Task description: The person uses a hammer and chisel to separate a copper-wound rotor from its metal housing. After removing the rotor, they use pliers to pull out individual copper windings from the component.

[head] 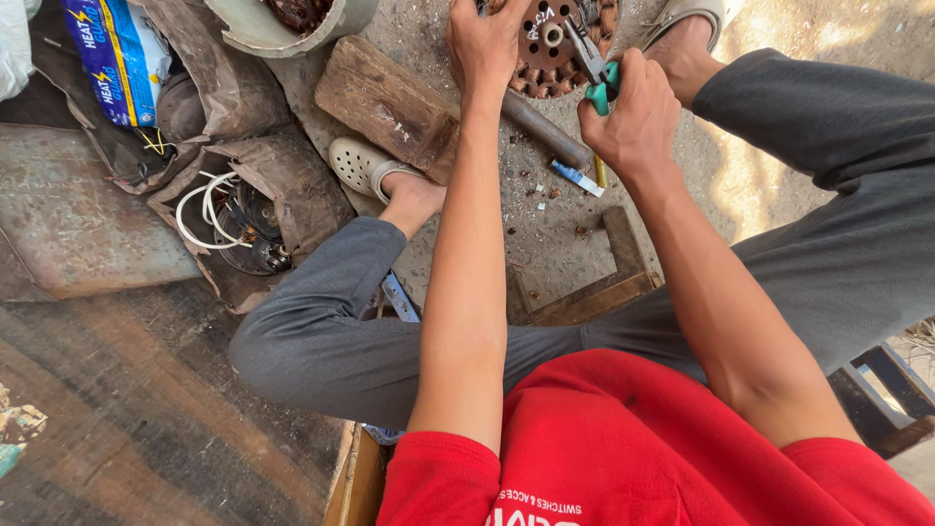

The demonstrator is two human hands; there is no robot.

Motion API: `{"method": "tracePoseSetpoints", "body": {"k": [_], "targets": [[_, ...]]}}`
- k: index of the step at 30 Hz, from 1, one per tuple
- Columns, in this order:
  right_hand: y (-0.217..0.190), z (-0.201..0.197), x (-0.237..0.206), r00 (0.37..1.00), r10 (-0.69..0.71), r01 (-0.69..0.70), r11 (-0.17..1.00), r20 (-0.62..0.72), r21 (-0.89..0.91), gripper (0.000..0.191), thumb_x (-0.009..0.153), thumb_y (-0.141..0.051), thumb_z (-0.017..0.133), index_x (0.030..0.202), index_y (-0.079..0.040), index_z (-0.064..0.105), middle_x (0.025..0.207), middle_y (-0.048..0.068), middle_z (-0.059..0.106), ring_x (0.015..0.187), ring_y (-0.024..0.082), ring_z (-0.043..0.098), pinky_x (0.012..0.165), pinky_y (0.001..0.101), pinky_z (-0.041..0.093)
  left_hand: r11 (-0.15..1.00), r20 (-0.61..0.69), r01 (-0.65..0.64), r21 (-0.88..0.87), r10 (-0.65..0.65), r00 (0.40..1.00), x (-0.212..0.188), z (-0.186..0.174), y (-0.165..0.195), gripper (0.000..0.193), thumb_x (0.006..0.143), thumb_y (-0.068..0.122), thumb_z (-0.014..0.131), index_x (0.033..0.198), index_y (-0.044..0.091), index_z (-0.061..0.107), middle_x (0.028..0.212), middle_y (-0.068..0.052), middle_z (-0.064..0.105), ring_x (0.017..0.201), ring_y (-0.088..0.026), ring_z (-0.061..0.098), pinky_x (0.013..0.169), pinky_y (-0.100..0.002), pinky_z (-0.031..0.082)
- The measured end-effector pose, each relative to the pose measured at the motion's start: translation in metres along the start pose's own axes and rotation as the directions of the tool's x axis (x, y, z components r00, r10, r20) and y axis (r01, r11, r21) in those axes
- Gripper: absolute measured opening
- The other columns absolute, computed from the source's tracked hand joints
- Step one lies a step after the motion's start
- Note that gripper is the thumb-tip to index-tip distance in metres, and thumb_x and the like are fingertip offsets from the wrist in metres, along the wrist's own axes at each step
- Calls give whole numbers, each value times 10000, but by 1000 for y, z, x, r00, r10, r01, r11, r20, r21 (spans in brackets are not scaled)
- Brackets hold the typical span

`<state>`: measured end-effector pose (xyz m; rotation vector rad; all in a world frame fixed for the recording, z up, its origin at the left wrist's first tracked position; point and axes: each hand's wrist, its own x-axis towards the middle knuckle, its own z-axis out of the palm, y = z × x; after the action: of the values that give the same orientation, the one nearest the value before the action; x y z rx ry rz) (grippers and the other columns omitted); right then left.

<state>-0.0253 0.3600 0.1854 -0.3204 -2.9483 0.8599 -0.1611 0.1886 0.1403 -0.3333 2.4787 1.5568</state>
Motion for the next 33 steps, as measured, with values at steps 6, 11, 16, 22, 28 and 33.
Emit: {"method": "tracePoseSetpoints", "body": {"k": [6, 11, 16, 22, 28, 33], "targets": [[7, 19, 2, 986, -95, 109, 989, -137, 99, 286, 862, -125, 705, 1022, -42, 483, 891, 192, 539, 836, 424, 569, 713, 507, 446, 1000, -10, 20, 4, -20, 1000, 0, 1, -1, 785, 741, 700, 726, 1197, 63, 689, 1142, -212, 755, 1087, -402, 733, 874, -507, 575], [2, -13, 18, 973, 30, -71, 982, 227, 173, 258, 828, -136, 668, 1032, -16, 566, 872, 179, 624, 821, 385, 616, 731, 473, 467, 999, -30, 41, 22, -40, 999, 2, 3, 2, 796, 723, 734, 709, 1217, 109, 697, 1170, -200, 743, 1096, -409, 716, 865, -524, 559], [11, -69, 40, 631, 114, -422, 880, 767, 216, 447, 774, -132, 568, 1187, -22, 701, 1040, 116, 764, 918, 266, 706, 785, 424, 550, 998, -20, 60, 27, -60, 998, 3, 3, 2, 853, 693, 793, 686, 1243, 141, 710, 1158, -177, 761, 1086, -391, 732, 851, -533, 571], [19, -88, 95, 511, 22, -181, 980, 859, 82, 380, 887, -145, 582, 1214, -29, 737, 1169, 130, 756, 1049, 270, 705, 913, 419, 546, 995, 22, 77, 60, -78, 997, 2, 2, 3, 919, 699, 850, 604, 1301, 158, 665, 1160, -165, 735, 1066, -368, 731, 772, -545, 593], [-5, -123, 135, 557, 27, 348, 900, 830, -263, 359, 962, -303, 687, 1194, -40, 763, 964, 206, 771, 836, 357, 752, 769, 456, 582, 996, -15, 80, 47, -79, 997, 4, 1, 7, 892, 687, 798, 681, 1243, 100, 691, 1140, -202, 748, 1065, -387, 733, 816, -535, 577], [-40, -141, 123, 613, -89, 343, 925, 785, -163, 492, 955, -439, 678, 1170, 2, 716, 845, 237, 718, 786, 382, 710, 761, 449, 560, 994, -25, 102, 44, -101, 995, 9, 2, 10, 862, 692, 770, 683, 1199, 73, 704, 1095, -207, 766, 1034, -386, 742, 799, -527, 575]]}}
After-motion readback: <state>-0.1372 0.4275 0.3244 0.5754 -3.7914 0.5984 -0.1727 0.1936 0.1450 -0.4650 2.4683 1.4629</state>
